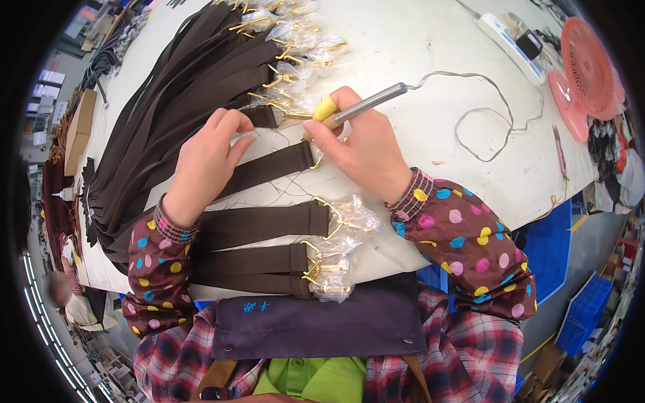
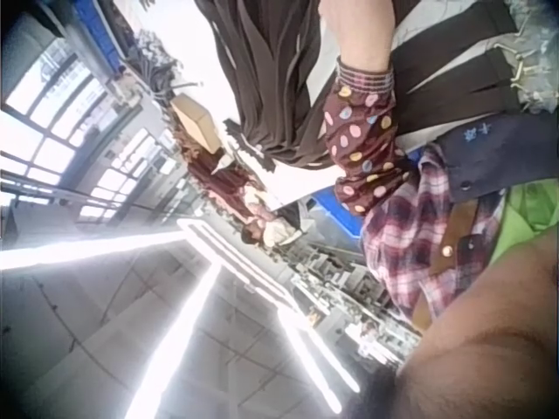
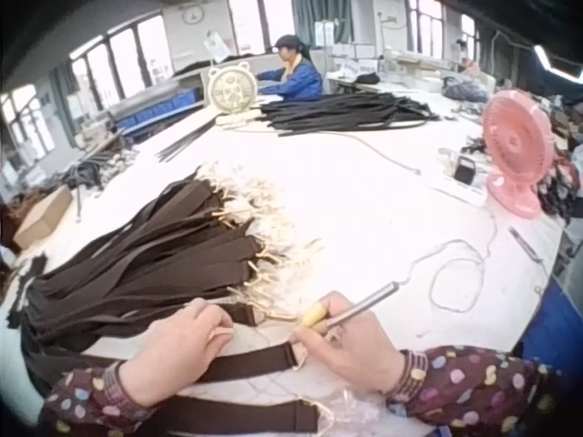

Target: Assembling brown nylon or leather straps by attaching gold-colored metal swivel hooks using a specialized manual tool.

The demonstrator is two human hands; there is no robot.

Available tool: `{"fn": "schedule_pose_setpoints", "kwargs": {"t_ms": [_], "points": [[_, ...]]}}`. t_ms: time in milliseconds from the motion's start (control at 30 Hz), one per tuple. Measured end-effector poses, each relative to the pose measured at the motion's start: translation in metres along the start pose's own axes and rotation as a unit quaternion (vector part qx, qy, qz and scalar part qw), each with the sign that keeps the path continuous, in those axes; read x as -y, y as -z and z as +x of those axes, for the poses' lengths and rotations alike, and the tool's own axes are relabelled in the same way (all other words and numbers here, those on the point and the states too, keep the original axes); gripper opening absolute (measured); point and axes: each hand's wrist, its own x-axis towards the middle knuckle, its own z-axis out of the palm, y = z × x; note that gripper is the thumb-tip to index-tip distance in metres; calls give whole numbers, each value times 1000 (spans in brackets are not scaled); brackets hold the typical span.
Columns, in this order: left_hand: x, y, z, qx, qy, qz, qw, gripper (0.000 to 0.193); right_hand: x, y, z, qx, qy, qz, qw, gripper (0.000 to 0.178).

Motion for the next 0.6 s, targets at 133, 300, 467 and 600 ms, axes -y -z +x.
{"fn": "schedule_pose_setpoints", "kwargs": {"t_ms": [133, 300, 467, 600], "points": [[-12, 7, -6, 77, -77, -56, 992, 17, -2, 6, 1, -13, 31, -5, 999, 24], [-12, 0, -8, 162, -143, -84, 973, 15, 0, 7, 0, -1, 19, -4, 1000, 24], [12, 25, -15, 240, -127, -68, 960, 13, -4, 11, -2, 1, 42, -14, 999, 25], [13, 29, -9, 115, -83, 18, 990, 21, 0, 12, -1, -8, 58, -21, 998, 23]]}}
